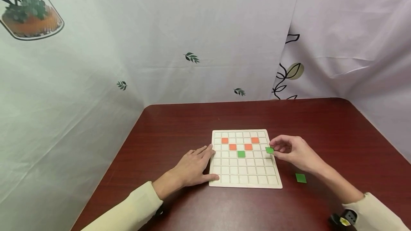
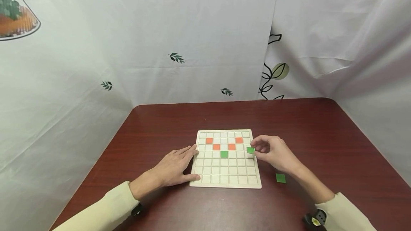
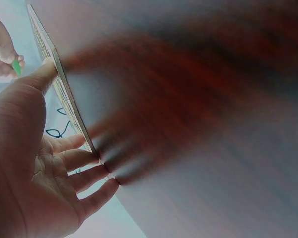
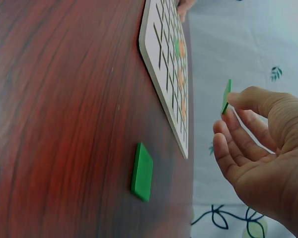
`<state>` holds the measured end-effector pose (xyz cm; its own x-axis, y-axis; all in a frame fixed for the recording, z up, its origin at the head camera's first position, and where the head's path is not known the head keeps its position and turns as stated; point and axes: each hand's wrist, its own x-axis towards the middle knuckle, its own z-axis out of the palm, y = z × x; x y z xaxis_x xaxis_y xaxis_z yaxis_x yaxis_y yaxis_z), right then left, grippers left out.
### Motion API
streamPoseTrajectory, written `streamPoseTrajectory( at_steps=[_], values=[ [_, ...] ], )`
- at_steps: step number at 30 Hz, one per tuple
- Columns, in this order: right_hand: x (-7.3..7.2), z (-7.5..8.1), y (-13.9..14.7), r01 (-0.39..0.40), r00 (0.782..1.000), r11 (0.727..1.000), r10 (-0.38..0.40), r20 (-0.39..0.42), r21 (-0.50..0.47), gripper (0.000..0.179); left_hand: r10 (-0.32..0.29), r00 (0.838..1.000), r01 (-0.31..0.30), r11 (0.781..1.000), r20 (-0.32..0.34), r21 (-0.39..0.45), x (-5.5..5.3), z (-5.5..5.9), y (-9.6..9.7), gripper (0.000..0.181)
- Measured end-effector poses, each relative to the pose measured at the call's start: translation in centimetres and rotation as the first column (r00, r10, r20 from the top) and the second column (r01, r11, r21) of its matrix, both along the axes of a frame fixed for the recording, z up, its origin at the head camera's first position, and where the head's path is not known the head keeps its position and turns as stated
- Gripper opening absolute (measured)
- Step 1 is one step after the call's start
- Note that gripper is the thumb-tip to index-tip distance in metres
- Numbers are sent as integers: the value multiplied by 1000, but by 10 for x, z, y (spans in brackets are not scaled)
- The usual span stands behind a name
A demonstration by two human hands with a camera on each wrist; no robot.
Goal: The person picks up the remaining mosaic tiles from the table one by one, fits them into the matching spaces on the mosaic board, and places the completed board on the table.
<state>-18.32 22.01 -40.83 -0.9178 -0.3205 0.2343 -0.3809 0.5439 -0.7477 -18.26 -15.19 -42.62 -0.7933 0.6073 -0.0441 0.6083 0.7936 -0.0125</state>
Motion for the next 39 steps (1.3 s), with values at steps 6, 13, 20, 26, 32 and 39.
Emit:
streamPoseTrajectory(
  at_steps=[6, 13, 20, 26, 32, 39],
  values=[
    [-3, -2, -17, -12, 1000, 1000, 12, 19, -5, 23, -4, 1000, 4, 1000, -5, 7, 0, 1, 0, 91],
    [-5, -6, -35, -35, 999, 999, 35, 2, 20, 22, -7, 1000, 7, 1000, -5, 8, -1, 1, 0, 91],
    [-9, -10, -52, -60, 998, 998, 60, -14, 13, 21, -20, 1000, 20, 1000, -22, 2, -1, 0, 0, 91],
    [-9, -12, -65, -70, 997, 998, 70, -17, 4, 23, -21, 999, 21, 1000, -25, 1, -1, -1, 0, 91],
    [-10, -15, -75, -66, 998, 998, 66, 6, 8, 22, -21, 999, 21, 1000, -26, 5, -1, -1, 0, 91],
    [-10, -20, -80, -94, 996, 996, 94, 10, 7, 21, -24, 999, 25, 1000, -28, 10, -2, -1, 0, 90]
  ],
)
